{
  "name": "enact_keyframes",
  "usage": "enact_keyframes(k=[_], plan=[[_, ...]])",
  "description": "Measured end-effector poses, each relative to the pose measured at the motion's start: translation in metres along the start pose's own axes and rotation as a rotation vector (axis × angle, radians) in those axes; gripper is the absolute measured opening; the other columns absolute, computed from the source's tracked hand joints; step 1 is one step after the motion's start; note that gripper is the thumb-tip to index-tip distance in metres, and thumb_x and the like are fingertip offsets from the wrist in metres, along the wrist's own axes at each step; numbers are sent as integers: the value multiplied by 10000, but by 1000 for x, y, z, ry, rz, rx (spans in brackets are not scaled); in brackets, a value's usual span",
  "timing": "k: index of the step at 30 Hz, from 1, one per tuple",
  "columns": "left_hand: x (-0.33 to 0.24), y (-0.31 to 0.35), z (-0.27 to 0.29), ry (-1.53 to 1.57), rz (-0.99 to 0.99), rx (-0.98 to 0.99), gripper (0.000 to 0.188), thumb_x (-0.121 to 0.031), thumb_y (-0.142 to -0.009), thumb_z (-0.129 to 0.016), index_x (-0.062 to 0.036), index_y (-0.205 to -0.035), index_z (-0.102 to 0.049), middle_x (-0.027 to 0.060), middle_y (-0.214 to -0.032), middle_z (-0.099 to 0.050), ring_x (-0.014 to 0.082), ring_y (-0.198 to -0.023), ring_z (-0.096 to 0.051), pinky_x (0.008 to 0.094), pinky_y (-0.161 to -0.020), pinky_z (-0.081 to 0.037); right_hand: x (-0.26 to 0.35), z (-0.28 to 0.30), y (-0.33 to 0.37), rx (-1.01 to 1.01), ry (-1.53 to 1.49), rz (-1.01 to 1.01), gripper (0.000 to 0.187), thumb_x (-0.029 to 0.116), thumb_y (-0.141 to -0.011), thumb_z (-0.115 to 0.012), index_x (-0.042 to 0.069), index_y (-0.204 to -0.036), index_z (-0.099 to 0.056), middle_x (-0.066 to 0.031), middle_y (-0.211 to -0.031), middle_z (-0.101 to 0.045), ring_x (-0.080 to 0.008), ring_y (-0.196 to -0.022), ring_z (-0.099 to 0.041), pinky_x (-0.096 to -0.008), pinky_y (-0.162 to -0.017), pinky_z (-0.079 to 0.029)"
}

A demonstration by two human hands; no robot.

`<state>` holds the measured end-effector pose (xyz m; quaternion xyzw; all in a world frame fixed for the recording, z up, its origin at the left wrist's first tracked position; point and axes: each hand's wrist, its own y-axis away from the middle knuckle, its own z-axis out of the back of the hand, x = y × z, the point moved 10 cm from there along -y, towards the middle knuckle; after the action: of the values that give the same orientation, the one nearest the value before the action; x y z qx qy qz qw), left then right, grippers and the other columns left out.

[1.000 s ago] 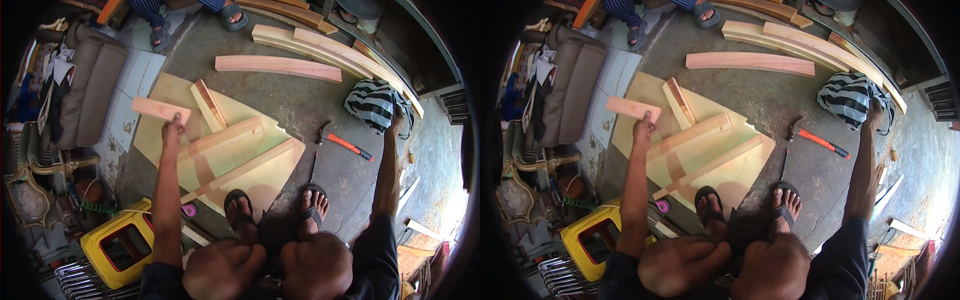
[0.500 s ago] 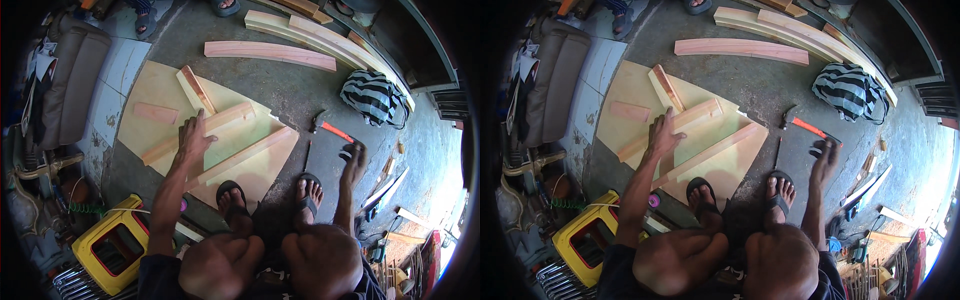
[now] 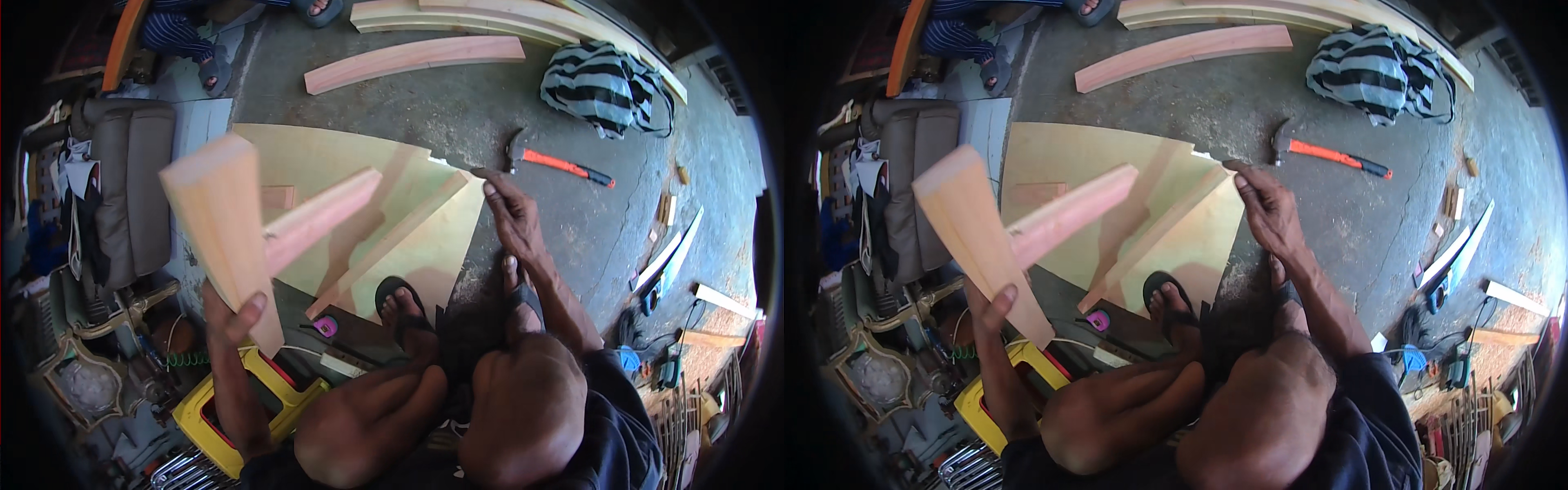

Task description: The person marks lines on wooden pieces with a pencil and hammers nails into the wooden pieces with a hammer to assemble them.

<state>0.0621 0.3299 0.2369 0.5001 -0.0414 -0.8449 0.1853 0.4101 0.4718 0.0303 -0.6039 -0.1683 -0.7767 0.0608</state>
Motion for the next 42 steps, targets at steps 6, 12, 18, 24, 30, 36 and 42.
enact_keyframes(k=[6, 12, 18, 24, 30, 36, 42], plan=[[3, 14, -56, -223, -5, 301, 398, -209, -662, -687, 23, -983, -657, 160, -840, -660, 293, -719, -646, 383, -692, -516, -15, -36, 18, 224, 97, 6, 413, 110, -1003, -519, 89, -1414, -492, -202, -990, -696, -340, -862, -681, -412, -780, -529], [1, 13, -71, -189, -46, 355, 393, -205, -661, -687, 15, -985, -664, 176, -851, -660, 320, -722, -647, 391, -697, -516, -38, -39, 29, 314, -152, -283, 193, 139, -1005, -561, 61, -1179, -532, -146, -1010, -717, -184, -776, -691, -332, -667, -535], [2, 13, -73, -200, -34, 375, 387, -190, -665, -685, 24, -987, -656, 170, -854, -652, 311, -726, -636, 387, -711, -517, -32, -54, 34, 391, -640, -400, 327, 156, -1022, -562, 8, -1307, -496, -135, -1165, -694, -192, -910, -707, -323, -727, -576], [1, 7, -77, -193, -53, 386, 376, -183, -653, -697, 18, -969, -665, 160, -834, -651, 308, -707, -631, 391, -687, -506, -40, -47, 32, 362, -467, -345, 347, 118, -1015, -563, -46, -1319, -527, -157, -1195, -685, -229, -987, -710, -327, -785, -585], [-8, 10, -81, -256, -105, 402, 346, -162, -637, -704, 8, -937, -672, 151, -814, -653, 313, -715, -636, 394, -698, -512, -27, -70, 24, 349, -225, -49, 256, 160, -1017, -568, -17, -1203, -582, -136, -989, -713, -199, -880, -712, -343, -719, -586], [0, 14, -85, -246, -86, 429, 347, -165, -641, -698, 8, -941, -664, 152, -834, -655, 310, -730, -638, 394, -704, -515, -27, -92, 8, 339, -99, -14, 192, 146, -1017, -556, -9, -1123, -592, -122, -871, -715, -206, -778, -709, -342, -704, -567], [-3, 17, -84, -227, -77, 404, 326, -162, -653, -694, 6, -930, -663, 145, -802, -638, 303, -706, -624, 394, -686, -509, -6, -90, 4, 230, -36, 211, 148, 115, -995, -571, 2, -1079, -616, -165, -991, -703, -311, -913, -707, -393, -781, -557]])
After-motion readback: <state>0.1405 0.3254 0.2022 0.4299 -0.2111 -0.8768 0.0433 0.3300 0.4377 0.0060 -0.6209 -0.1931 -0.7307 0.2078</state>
